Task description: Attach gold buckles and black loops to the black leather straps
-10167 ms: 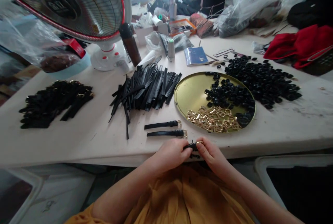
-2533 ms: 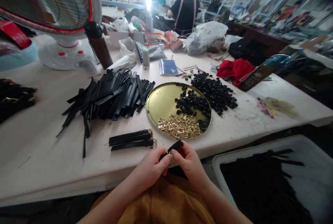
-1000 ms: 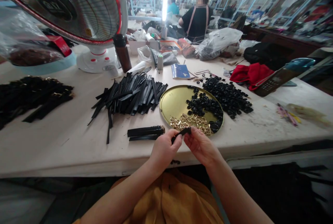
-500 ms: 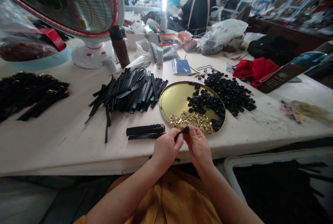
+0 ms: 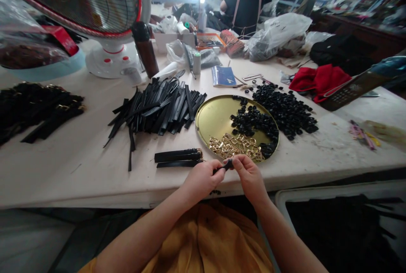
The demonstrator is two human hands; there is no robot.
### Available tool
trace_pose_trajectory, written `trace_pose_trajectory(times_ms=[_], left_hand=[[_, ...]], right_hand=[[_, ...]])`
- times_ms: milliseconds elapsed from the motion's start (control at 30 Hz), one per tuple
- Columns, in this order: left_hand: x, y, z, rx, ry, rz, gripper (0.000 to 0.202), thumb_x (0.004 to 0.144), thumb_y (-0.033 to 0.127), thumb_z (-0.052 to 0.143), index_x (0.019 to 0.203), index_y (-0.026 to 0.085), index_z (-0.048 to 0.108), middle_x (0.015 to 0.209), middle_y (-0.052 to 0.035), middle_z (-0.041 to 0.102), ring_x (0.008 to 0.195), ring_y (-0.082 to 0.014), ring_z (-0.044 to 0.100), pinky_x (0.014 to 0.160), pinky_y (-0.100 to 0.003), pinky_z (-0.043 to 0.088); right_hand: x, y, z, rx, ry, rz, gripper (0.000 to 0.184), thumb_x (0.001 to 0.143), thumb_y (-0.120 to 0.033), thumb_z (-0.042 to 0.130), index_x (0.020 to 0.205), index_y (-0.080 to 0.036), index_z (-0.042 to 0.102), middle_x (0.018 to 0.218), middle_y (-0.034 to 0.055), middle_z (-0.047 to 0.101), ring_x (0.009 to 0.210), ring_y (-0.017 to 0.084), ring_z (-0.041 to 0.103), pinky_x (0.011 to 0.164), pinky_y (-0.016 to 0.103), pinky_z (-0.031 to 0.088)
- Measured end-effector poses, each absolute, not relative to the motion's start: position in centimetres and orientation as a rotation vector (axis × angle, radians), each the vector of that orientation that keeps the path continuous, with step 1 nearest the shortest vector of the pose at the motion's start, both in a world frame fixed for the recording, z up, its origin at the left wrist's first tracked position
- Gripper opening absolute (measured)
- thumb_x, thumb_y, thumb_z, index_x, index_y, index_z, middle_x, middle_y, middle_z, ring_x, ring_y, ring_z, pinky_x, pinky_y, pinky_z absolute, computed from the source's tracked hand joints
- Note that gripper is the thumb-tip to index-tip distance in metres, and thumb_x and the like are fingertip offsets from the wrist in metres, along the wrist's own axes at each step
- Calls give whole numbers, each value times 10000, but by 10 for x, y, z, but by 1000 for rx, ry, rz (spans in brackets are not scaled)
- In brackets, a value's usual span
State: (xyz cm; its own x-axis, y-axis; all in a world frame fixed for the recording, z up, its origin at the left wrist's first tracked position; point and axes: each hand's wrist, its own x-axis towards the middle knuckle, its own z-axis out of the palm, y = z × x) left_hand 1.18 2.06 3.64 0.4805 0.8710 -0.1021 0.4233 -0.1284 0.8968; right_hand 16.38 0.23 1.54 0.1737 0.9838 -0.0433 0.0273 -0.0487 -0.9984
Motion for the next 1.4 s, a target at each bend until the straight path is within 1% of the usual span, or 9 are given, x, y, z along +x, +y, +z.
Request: trace_pose_trajectory(times_ms=[167, 333, 533, 700, 833, 1033, 1167, 1267, 1400], left_hand=[[11, 21, 40, 1700, 1048, 533, 266, 798, 335, 410, 681, 161, 573, 545, 28, 494, 483, -90, 425, 450, -192, 277], [9, 18, 41, 1718, 1082, 522, 272, 808, 328, 413, 705, 158, 598, 523, 30, 502, 494, -98, 448, 476, -194, 310], [15, 7, 40, 1760, 1084, 715, 275, 851, 313, 380, 936, 186, 609, 806, -21, 636, 721, -137, 553, 648, -223, 389], [12, 0, 38, 1731, 1001, 713, 289, 822, 210, 399, 1096, 164, 480, 889, -48, 624, 773, -145, 556, 700, -243, 408], [10, 1, 34, 1647, 979, 728, 369, 811, 177, 395, 1179, 155, 383, 852, -40, 614, 755, -136, 552, 722, -253, 417], [7, 12, 34, 1492, 881, 644, 389, 805, 174, 407, 1188, 155, 341, 689, 21, 587, 608, -101, 529, 641, -224, 422], [5, 15, 35, 1451, 976, 569, 423, 817, 266, 434, 1219, 175, 340, 697, 20, 594, 552, -106, 546, 591, -230, 431], [3, 18, 35, 1492, 1074, 489, 445, 806, 332, 462, 1209, 164, 373, 684, 6, 595, 577, -134, 572, 574, -239, 430], [2, 20, 31, 1574, 1179, 426, 377, 765, 408, 516, 1046, 157, 497, 736, -26, 612, 659, -164, 584, 560, -235, 419]], right_hand=[[166, -4, 22, -1286, -1138, 1122, 155, 779, -369, 576, 805, -221, 537, 800, 6, 670, 746, 150, 587, 747, 315, 441], [161, -10, 22, -1284, -1108, 1186, 183, 777, -382, 576, 848, -214, 568, 848, 21, 675, 797, 159, 596, 780, 327, 443], [157, -14, 21, -1135, -787, 1368, 179, 746, -366, 621, 860, -231, 591, 849, -5, 658, 815, 138, 585, 820, 317, 433], [153, -20, 23, -1161, -604, 1439, 149, 681, -326, 690, 774, -225, 632, 725, -47, 604, 645, 71, 508, 633, 197, 408], [146, -25, 23, -1178, -681, 1492, 187, 692, -345, 680, 824, -219, 640, 741, -29, 600, 664, 88, 490, 657, 220, 396], [146, -22, 22, -1126, -693, 1469, 334, 768, -514, 525, 731, -191, 601, 688, 10, 583, 643, 135, 501, 651, 287, 413], [149, -18, 24, -1120, -645, 1666, 212, 699, -391, 658, 812, -226, 586, 708, -29, 578, 635, 112, 506, 633, 251, 407], [153, -17, 21, -1083, -638, 1854, 213, 737, -394, 621, 837, -206, 597, 738, -16, 580, 656, 103, 508, 630, 231, 403], [158, -18, 15, -1045, -578, 1973, 177, 727, -350, 645, 750, -187, 580, 667, -25, 561, 598, 88, 483, 599, 216, 390]])
